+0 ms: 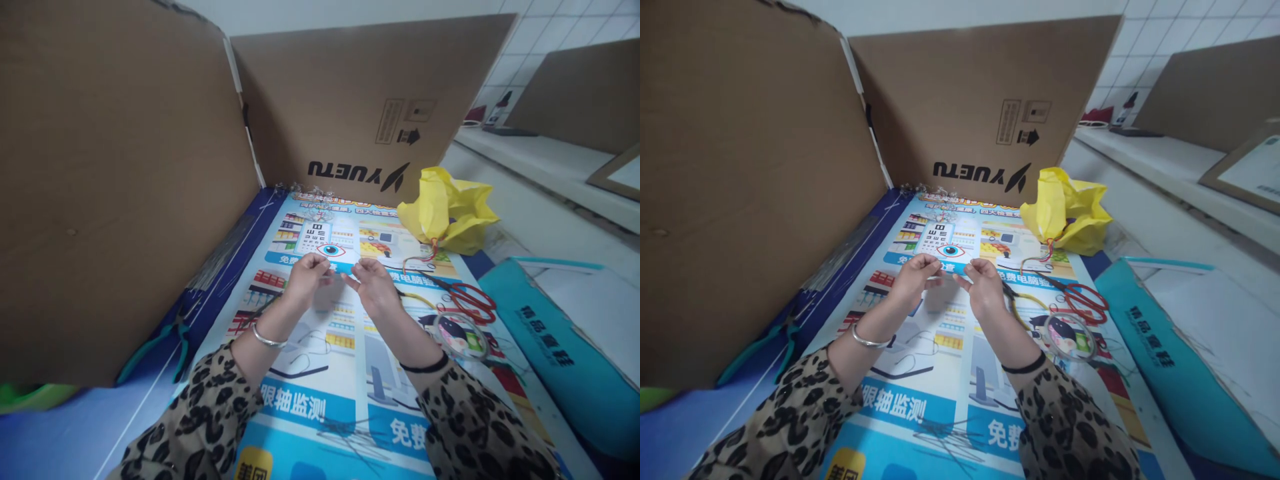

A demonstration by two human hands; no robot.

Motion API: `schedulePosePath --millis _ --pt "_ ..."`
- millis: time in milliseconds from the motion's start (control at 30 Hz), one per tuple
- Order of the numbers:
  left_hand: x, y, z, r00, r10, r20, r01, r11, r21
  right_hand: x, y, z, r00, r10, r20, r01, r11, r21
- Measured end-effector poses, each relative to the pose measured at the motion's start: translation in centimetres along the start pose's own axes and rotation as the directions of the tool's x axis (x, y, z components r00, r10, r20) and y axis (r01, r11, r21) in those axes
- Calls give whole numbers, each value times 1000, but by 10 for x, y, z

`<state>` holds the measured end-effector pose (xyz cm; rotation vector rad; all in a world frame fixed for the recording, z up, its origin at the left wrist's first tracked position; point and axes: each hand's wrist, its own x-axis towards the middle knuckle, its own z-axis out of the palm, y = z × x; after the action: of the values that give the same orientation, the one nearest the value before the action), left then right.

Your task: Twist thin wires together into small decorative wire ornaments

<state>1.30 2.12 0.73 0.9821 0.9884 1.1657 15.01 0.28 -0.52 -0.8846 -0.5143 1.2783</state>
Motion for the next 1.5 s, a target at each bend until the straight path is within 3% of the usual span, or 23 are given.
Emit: schedulePosePath --millis 200,600,1333,1500 --pt "-5 -10 8 999 -29 -28 22 970 -242 -4 7 2 1000 20 5 -20 999 27" --pt "4 -26 5 993 -39 -112 2 949 -317 -4 19 0 1000 18 2 -18 1000 -7" --pt "2 -29 5 994 -92 -62 70 953 -294 -1 20 -4 1000 21 -19 -22 999 -35" --pt "2 -22 3 998 52 -41 -56 991 -118 3 9 -9 1000 12 -15 -14 994 -108"
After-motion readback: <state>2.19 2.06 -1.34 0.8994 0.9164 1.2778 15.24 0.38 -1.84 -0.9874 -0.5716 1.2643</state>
